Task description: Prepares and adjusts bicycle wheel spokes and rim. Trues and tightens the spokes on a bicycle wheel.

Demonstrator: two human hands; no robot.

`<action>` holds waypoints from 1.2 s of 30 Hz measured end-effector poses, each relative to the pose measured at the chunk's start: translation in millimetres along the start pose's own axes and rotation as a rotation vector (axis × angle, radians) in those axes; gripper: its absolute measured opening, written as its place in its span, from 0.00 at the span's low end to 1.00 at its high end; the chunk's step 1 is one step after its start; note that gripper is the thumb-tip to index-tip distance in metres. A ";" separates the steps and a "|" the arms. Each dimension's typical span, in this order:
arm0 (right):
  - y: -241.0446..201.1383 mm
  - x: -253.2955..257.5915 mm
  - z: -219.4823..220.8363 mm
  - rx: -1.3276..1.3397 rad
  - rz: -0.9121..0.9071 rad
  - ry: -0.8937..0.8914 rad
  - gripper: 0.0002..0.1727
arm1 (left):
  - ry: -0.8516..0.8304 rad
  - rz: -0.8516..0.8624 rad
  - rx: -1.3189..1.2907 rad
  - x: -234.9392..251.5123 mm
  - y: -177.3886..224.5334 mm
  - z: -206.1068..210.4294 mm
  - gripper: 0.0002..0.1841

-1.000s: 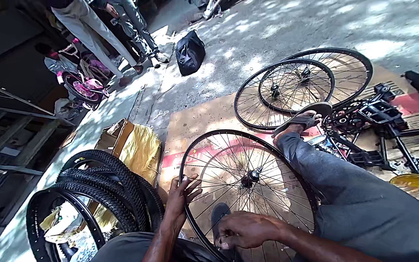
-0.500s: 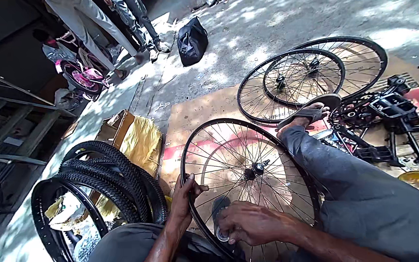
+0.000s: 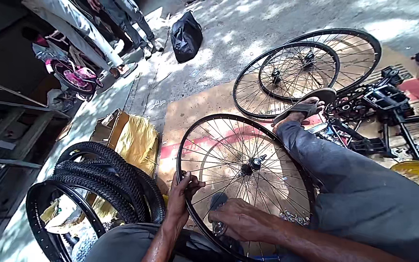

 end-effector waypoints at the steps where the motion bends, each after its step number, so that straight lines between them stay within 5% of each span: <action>1: 1.0 1.4 5.7 -0.041 0.029 -0.006 0.08 | 0.000 0.003 0.005 -0.3 0.6 0.4 0.10; 3: 2.7 4.2 5.8 0.001 0.087 -0.090 0.09 | 0.008 0.005 0.006 0.2 0.6 0.1 0.09; 6: 5.1 -3.0 -11.0 0.286 0.069 -0.269 0.23 | 0.004 0.000 0.007 0.2 -0.9 -1.3 0.09; 11: 18.0 -4.4 -18.9 0.476 0.154 -0.149 0.14 | -0.022 0.022 -0.002 0.0 0.8 1.5 0.07; 16: 6.2 2.7 5.3 0.047 0.173 -0.114 0.11 | -0.012 0.008 0.006 0.6 -0.3 -2.0 0.07; 19: 6.7 -2.4 -9.5 0.328 0.076 -0.284 0.21 | -0.016 0.005 0.008 0.3 -2.3 -3.8 0.07; 21: 12.8 -6.2 -17.8 0.475 0.123 -0.227 0.18 | -0.023 0.010 0.015 -0.1 -1.1 -3.2 0.07; 23: 14.7 -3.2 -11.6 0.325 0.249 -0.122 0.15 | -0.035 0.015 0.019 -0.3 1.3 0.2 0.06; 26: 4.6 4.2 1.4 0.067 0.201 -0.140 0.12 | -0.029 0.017 0.009 1.9 1.3 2.1 0.06; 29: 7.0 -0.6 -11.1 0.388 0.090 -0.307 0.24 | -0.019 0.016 -0.001 1.4 -0.8 -2.6 0.06; 31: 12.0 -4.2 -18.2 0.507 0.125 -0.238 0.23 | -0.030 0.023 0.003 1.7 0.2 -2.1 0.05; 36: 3.3 4.4 3.5 0.039 0.195 -0.124 0.11 | -0.046 0.024 0.014 1.2 0.8 2.2 0.05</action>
Point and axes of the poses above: each hand's wrist, its own x-axis towards the middle knuckle, its own z-axis out of the palm, y = z × x, the point moved 8 cm from there along x, towards the middle knuckle, and after that the axes turned 4 degrees about -z, right-handed, at the moved point
